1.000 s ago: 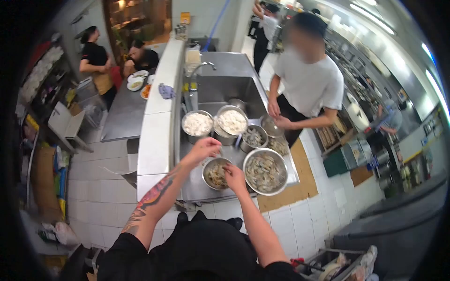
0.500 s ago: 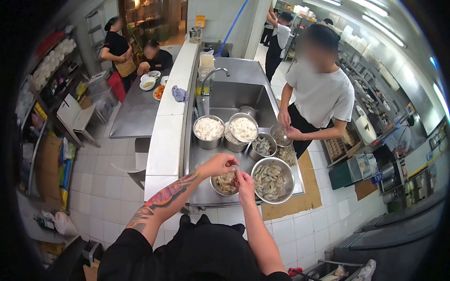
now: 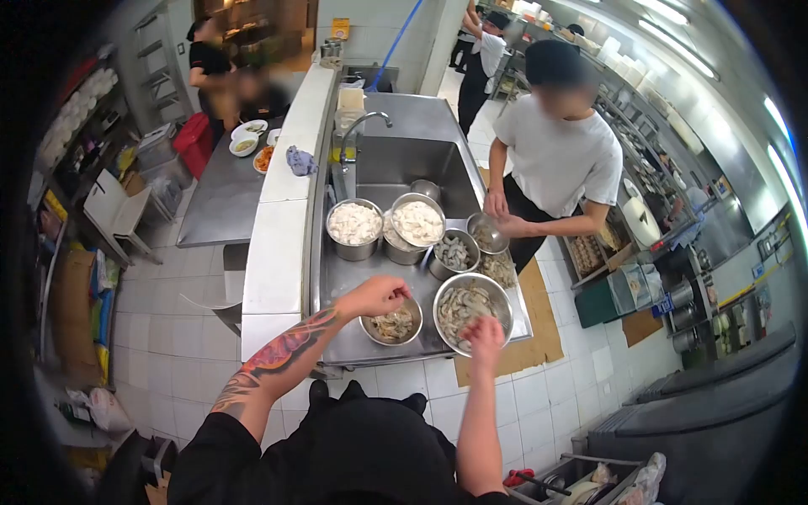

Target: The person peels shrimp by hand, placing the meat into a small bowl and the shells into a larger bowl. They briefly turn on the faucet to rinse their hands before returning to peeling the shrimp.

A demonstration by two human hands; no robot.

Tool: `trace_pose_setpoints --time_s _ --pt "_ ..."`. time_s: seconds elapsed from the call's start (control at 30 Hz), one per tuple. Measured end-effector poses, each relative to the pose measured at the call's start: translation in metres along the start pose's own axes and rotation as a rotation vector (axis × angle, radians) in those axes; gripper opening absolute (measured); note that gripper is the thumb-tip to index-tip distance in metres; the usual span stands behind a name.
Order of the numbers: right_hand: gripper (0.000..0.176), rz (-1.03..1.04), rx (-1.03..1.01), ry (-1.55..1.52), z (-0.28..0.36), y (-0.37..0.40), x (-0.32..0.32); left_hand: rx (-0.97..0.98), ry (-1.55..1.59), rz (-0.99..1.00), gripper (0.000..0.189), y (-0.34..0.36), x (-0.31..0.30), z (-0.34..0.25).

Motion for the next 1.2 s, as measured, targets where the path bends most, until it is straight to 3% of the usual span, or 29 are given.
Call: trace_pose_setpoints --time_s 0.07,0.2,0.37,0.53,0.67,0.73,0.77,0.8,0.83,0.87,0.9,0.93,0.97,1.0,1.07,1.17,1.2 --pt "0.019 -0.120 0.049 -0.061 0.025 -0.012 -0.055 0.048 -0.017 -0.016 0.021 -0.001 -0.002 0.000" --pt "0.020 -0.314 -0.107 -0.288 0.088 -0.043 -0.183 0.086 -0.113 0.037 0.021 0.000 0.003 0.003" --pt "0.020 -0.481 -0.354 -0.307 0.196 -0.027 -0.268 0.109 -0.151 0.084 0.023 0.007 0.010 0.004" --pt "0.022 -0.416 -0.584 -0.219 0.283 -0.018 -0.264 0.175 -0.211 0.197 0.024 0.010 0.020 0.003" --pt "0.019 -0.677 -0.937 0.021 0.325 -0.017 -0.183 0.060 -0.343 0.309 0.026 0.014 0.014 0.002" --pt "0.017 -0.677 -1.068 0.172 0.298 -0.043 -0.130 0.081 -0.378 0.331 0.027 0.016 0.018 0.016" --pt "0.013 -0.544 -1.018 0.025 0.266 -0.071 -0.103 0.101 -0.407 0.355 0.029 0.016 0.018 0.023" --pt "0.009 -0.620 -1.243 0.415 0.237 -0.075 -0.060 0.100 -0.413 0.350 0.029 0.017 0.016 0.024" --pt "0.009 -0.550 -1.183 0.552 0.188 -0.102 -0.026 0.067 -0.391 0.336 0.029 0.017 0.014 0.024" --pt "0.016 -0.406 -1.194 0.988 0.094 -0.151 0.000 0.036 -0.371 0.320 0.030 0.015 0.012 0.024" --pt "0.015 -0.160 -0.878 0.807 0.004 -0.178 0.023 0.040 -0.380 0.317 0.030 0.015 0.015 0.028" --pt "0.017 0.051 -0.848 1.008 -0.035 -0.135 0.068 0.004 -0.381 0.327 0.032 0.016 0.018 0.037" --pt "0.017 0.054 -0.682 0.980 -0.044 -0.082 0.106 -0.032 -0.383 0.329 0.034 0.012 0.014 0.043" --pt "0.016 0.087 -0.564 0.769 -0.093 -0.069 0.125 -0.037 -0.391 0.317 0.034 0.007 0.008 0.042" --pt "0.014 0.227 -0.495 0.879 -0.113 -0.012 0.154 -0.062 -0.467 0.377 0.036 0.013 0.006 0.044" --pt "0.013 0.339 -0.604 0.919 -0.105 0.036 0.152 -0.103 -0.449 0.346 0.036 0.012 -0.007 0.040" --pt "0.013 0.315 -0.609 0.940 -0.102 0.035 0.145 -0.044 -0.460 0.255 0.033 0.011 -0.008 0.042"
Point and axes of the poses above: each hand's wrist, its own y-axis away from the middle knuckle, its own x-axis out of the palm, z = x × y, the point moved 5 cm from there along -y, towards the middle knuckle, and after that the axes turned 15 degrees about -z, right-handed, at the moved point
